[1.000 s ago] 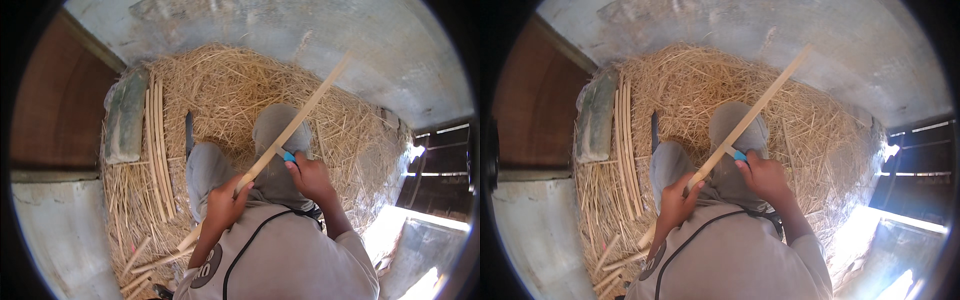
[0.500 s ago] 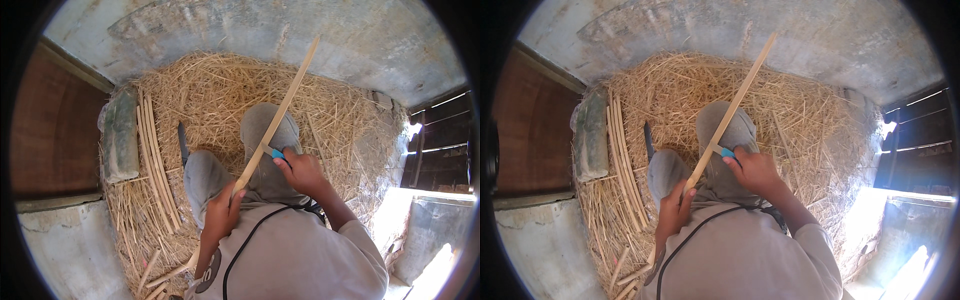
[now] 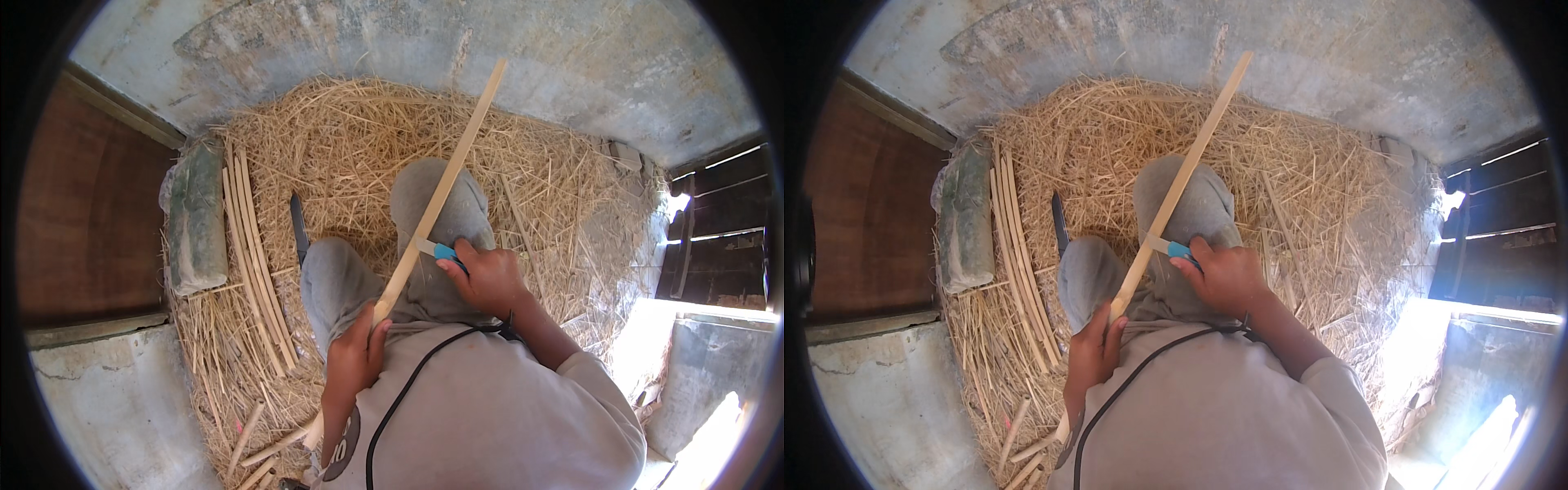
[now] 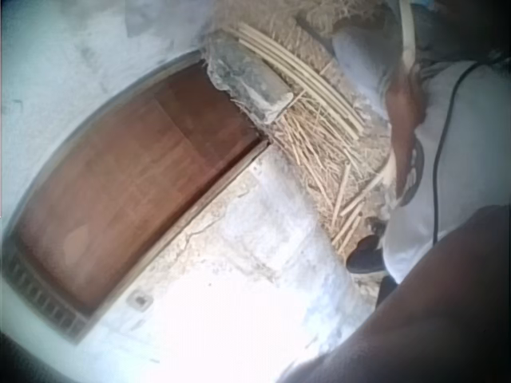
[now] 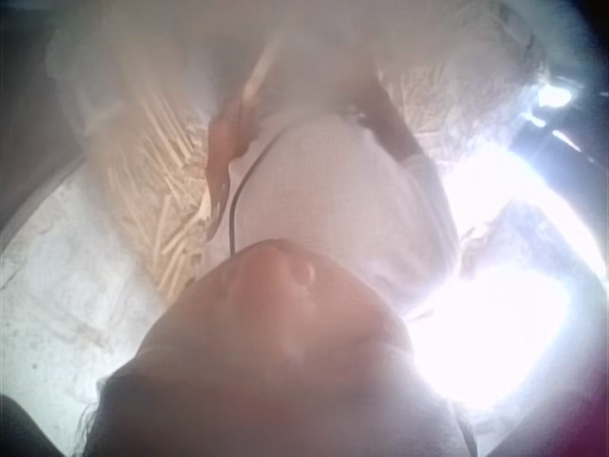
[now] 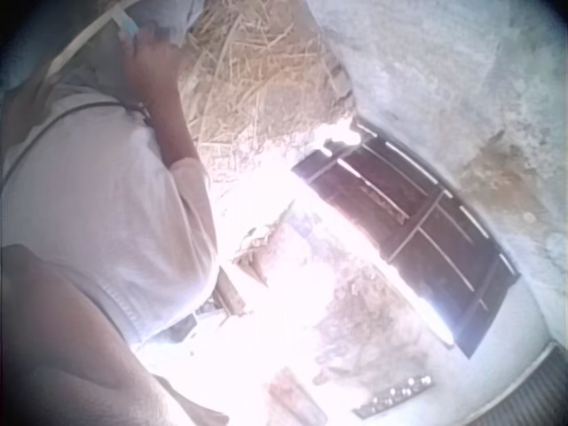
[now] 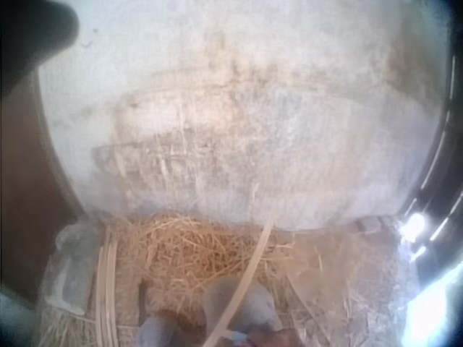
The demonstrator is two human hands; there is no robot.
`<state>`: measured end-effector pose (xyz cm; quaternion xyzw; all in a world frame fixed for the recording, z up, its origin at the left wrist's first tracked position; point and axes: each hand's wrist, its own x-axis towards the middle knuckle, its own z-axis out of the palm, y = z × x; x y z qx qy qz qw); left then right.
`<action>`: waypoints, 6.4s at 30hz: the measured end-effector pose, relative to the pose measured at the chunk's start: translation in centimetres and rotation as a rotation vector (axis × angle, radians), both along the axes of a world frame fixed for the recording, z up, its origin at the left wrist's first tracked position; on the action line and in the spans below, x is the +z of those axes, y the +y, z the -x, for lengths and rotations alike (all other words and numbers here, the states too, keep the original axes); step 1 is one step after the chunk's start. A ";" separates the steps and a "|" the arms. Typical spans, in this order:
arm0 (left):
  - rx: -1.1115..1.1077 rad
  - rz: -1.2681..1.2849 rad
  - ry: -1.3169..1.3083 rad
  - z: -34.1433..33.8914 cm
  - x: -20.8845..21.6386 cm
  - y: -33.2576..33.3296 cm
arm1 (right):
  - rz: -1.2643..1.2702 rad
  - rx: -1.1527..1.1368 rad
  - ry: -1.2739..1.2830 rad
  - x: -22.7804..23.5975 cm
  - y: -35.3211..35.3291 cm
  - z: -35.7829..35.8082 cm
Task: The person sits on a straw-covered floor and uses a small knife to shave a long, thin bamboo stick. They hold the stick against their leg and repeatedly scrape the blade along its length to remove the outer layer. The person occasionally switches to a larger knife to split the stick lengthwise before resuming the shaving process with the smaller knife.
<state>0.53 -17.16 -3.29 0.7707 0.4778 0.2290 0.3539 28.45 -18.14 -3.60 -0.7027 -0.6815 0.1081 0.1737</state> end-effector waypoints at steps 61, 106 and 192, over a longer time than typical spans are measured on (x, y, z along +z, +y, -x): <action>-0.265 -0.351 0.286 5.6 -10.1 -2.6 | -0.042 -0.418 0.054 -1.5 -0.7 -0.7; -0.075 -0.080 0.302 15.2 -13.9 -10.5 | -0.092 -0.947 0.465 -6.3 -0.9 -5.7; -0.167 0.346 0.050 -4.4 -0.3 3.2 | 0.055 0.098 0.039 -0.2 0.0 -1.4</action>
